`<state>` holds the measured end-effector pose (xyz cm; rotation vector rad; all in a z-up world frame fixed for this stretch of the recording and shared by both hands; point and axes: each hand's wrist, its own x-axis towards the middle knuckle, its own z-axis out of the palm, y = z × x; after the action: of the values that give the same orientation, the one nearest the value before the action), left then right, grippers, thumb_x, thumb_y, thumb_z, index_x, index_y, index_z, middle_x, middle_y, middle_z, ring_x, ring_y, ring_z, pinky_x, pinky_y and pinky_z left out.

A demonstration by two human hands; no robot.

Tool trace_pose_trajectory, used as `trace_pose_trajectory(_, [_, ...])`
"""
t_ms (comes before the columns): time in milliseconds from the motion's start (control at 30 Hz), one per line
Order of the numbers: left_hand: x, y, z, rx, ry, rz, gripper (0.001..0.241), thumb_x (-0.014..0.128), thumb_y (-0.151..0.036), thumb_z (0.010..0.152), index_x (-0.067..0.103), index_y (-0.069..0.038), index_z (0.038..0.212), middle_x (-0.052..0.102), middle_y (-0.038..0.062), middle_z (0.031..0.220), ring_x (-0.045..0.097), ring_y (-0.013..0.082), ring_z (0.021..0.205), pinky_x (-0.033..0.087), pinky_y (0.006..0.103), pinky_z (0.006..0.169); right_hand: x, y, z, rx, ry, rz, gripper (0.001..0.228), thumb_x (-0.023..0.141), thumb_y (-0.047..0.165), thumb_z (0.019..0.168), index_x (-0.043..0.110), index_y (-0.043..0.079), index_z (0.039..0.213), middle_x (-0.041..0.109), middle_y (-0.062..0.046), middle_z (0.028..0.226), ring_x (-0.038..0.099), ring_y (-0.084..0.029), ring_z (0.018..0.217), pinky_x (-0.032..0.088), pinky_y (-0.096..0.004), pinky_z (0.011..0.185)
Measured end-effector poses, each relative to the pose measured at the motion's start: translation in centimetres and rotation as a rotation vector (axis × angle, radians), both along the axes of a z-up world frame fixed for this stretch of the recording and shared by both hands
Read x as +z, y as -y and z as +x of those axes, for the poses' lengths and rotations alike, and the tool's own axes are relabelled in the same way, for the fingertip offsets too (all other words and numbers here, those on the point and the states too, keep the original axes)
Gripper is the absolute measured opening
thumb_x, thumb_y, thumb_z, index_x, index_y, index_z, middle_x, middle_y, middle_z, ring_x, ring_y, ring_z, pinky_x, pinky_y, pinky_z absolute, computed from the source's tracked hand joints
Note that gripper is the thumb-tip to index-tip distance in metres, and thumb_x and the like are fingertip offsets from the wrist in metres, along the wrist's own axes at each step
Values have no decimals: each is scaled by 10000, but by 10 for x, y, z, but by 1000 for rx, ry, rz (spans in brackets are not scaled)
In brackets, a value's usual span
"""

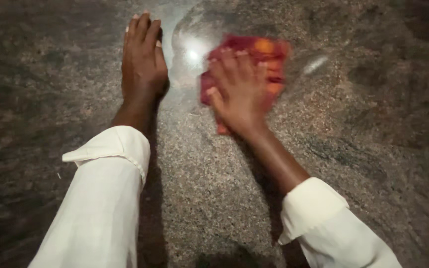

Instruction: The person wipes the stone floor with a red cloth, moving the cloth in circular and side-to-side motions across the surface before picking up the cloth.

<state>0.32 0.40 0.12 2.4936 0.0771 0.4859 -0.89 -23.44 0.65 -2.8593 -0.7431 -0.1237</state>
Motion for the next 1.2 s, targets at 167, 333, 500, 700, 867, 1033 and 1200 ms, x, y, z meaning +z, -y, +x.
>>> trace_pose_trajectory(167, [2, -1, 1, -31, 38, 4, 429, 458, -51, 1072, 541, -31, 1492, 414, 205, 1638, 298, 420, 1556, 226, 498, 1307, 15, 25, -17, 462, -32, 44, 559, 542, 475, 1015, 506, 289, 1541, 337, -68, 1678, 228, -326, 1552, 69, -647, 1231])
trace_pose_trajectory(333, [0, -4, -2, -30, 28, 0, 446, 449, -42, 1067, 532, -22, 1504, 413, 214, 1640, 290, 429, 1548, 223, 505, 1287, 21, 150, -12, 219, -163, -96, 552, 593, 417, 939, 535, 318, 1479, 394, -24, 1648, 278, -308, 1526, 64, -617, 1238])
trace_pose_trajectory(500, [-1, -2, -1, -46, 53, 21, 432, 455, -37, 1092, 532, -12, 1517, 404, 227, 1653, 292, 424, 1563, 207, 513, 1305, 17, 298, -21, -220, 10, 125, 536, 552, 356, 1070, 498, 156, 1564, 409, -180, 1653, 331, -392, 1574, 187, -631, 1300])
trace_pose_trajectory(700, [-1, -3, -3, -42, 83, -2, 409, 478, -40, 1077, 572, -16, 1474, 444, 218, 1629, 326, 425, 1552, 240, 506, 1309, -14, 320, -39, -680, 103, -105, 571, 520, 388, 1094, 460, 134, 1602, 372, -216, 1647, 314, -426, 1509, 203, -648, 1201])
trace_pose_trajectory(867, [0, -4, -2, -51, 70, 18, 430, 460, -37, 1074, 561, 4, 1490, 421, 251, 1633, 310, 452, 1541, 208, 523, 1290, -22, 201, -3, -443, 177, -136, 596, 530, 422, 1039, 510, 116, 1551, 379, -210, 1632, 319, -419, 1493, 177, -650, 1192])
trace_pose_trajectory(1033, [-1, -7, -3, -55, 49, 22, 420, 445, -61, 1110, 548, 0, 1512, 419, 241, 1650, 307, 442, 1561, 191, 514, 1308, -4, 78, -10, 29, 168, -27, 612, 537, 452, 1004, 547, 141, 1531, 336, -186, 1647, 270, -397, 1508, 128, -657, 1200])
trace_pose_trajectory(1200, [0, -7, -5, -79, 62, 21, 432, 436, -54, 1117, 540, -2, 1533, 430, 233, 1655, 322, 432, 1571, 191, 517, 1322, 14, 130, -24, 447, -68, 42, 561, 578, 507, 1004, 547, 295, 1523, 296, -29, 1695, 266, -330, 1565, 89, -618, 1264])
